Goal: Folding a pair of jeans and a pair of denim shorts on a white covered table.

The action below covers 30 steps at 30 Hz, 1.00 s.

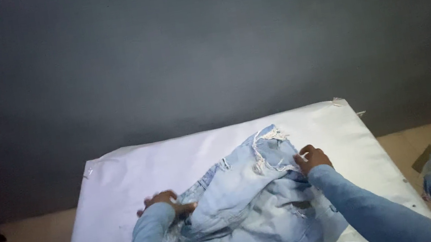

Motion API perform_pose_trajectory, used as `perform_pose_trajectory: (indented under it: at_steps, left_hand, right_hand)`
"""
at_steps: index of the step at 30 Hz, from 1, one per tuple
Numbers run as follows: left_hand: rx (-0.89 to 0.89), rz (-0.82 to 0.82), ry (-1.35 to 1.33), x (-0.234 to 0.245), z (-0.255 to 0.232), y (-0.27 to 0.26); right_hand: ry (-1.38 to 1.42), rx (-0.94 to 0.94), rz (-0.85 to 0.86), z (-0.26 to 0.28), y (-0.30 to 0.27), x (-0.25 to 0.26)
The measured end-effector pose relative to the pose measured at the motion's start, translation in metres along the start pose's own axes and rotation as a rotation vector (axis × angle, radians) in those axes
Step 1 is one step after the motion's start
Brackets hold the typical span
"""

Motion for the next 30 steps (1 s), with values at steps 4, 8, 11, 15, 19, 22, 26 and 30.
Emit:
perform_pose_trajectory:
  at_steps: [4, 8, 11, 15, 19, 22, 26, 30]
  left_hand:
    - [-0.299, -0.179, -0.044, -0.004, -0.039, 0.166]
    - [-0.420, -0.098, -0.296, -0.030, -0.077, 0.194]
    - [-0.336, -0.073, -0.285, -0.023, -0.093, 0.182]
    - [-0.675, -0.251, -0.036, -0.018, -0.060, 0.362]
    - [-0.502, -0.561, -1.011, 0.028, 0.031, 0.362]
    - [-0.521, -0.702, -1.429, 0.036, 0.069, 0.333]
    - [-0.692, -0.688, -1.566, 0.026, 0.074, 0.359]
    - [-0.515, -0.614, -1.026, -0.028, 0.073, 0.355]
  right_hand:
    - [-0.079, -0.003, 0.015, 0.053, -0.011, 0.005]
    - [-0.137, -0.178, 0.168, 0.103, -0.044, 0.010]
    - [-0.241, -0.186, 0.336, 0.080, -0.013, -0.021]
    - [-0.102, -0.116, 0.212, 0.033, 0.014, -0.024]
    - [0.191, 0.027, -0.323, 0.039, -0.030, 0.020]
    - [0.286, 0.073, -0.443, 0.039, -0.039, 0.030]
    - [0.418, 0.168, -0.441, 0.023, 0.004, 0.015]
    - [0.319, 0.108, -0.383, 0.019, -0.002, -0.008]
Point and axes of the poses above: each hand's wrist, its own y-axis towards the middle knuckle, its own x-axis out of the back of the hand, z = x × y, the point moved 3 cm from there along y, towards the middle knuckle, and after that the axes turned 14 degrees about z, right-handed, at the moved point
